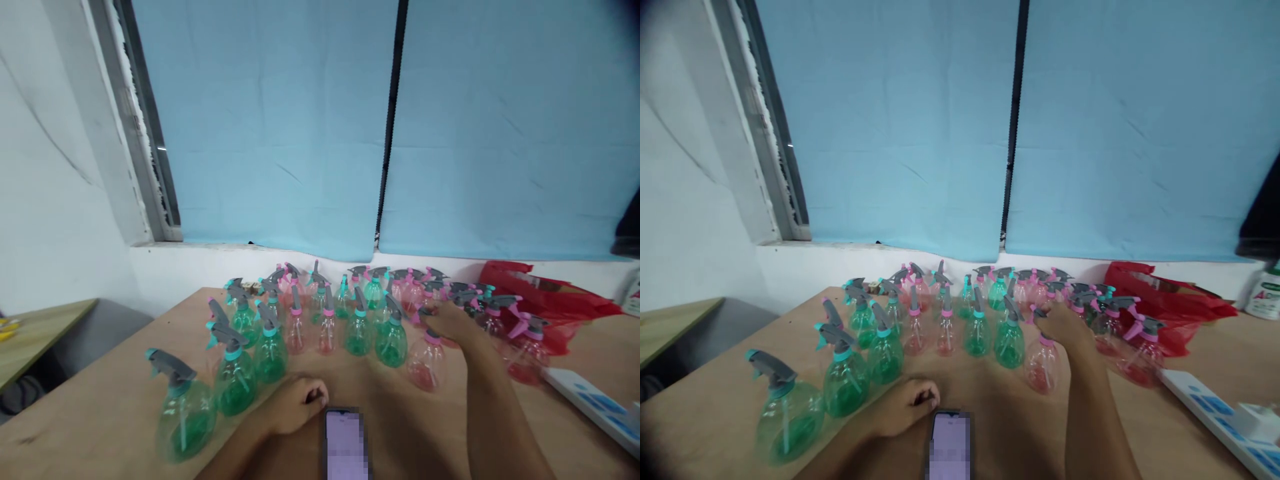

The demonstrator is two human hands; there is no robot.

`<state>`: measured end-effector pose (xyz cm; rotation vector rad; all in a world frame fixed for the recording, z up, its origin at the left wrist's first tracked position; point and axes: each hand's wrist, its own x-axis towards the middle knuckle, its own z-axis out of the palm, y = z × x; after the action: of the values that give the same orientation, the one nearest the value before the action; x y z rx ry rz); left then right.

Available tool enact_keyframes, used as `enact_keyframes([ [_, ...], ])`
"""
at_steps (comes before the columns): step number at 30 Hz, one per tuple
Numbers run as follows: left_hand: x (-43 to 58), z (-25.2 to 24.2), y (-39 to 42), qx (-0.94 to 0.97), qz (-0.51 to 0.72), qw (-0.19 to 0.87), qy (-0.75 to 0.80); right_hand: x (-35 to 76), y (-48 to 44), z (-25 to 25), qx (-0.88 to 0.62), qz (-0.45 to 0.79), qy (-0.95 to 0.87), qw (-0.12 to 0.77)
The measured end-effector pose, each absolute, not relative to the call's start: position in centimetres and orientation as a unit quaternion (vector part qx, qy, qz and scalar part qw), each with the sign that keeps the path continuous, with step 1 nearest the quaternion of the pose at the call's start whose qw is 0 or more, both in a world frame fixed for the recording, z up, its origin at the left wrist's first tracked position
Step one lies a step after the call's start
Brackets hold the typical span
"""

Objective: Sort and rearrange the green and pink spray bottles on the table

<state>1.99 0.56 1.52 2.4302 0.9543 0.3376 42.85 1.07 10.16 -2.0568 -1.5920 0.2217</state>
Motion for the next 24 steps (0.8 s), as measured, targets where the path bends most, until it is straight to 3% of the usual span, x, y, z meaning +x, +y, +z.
enact_keyframes([
  [11, 2.0, 1.9, 0.3, 0.894, 0.127, 0.245, 0.352, 41.9, 0.8, 10.5, -0.758, -0.001, -0.573, 0.311],
  [17, 2.0, 1.8, 0.3, 0.895, 0.127, 0.244, 0.353, 36.0, -0.6, 13.9, -0.613, -0.095, -0.657, 0.429],
  [20, 2.0, 1.7, 0.4, 0.896, 0.124, 0.240, 0.352, 32.0, -1.6, 15.2, -0.508, -0.045, -0.725, 0.463],
  [24, 1.8, 1.5, 0.4, 0.900, 0.122, 0.238, 0.345, 26.4, -2.7, 15.1, -0.404, 0.046, -0.801, 0.439],
])
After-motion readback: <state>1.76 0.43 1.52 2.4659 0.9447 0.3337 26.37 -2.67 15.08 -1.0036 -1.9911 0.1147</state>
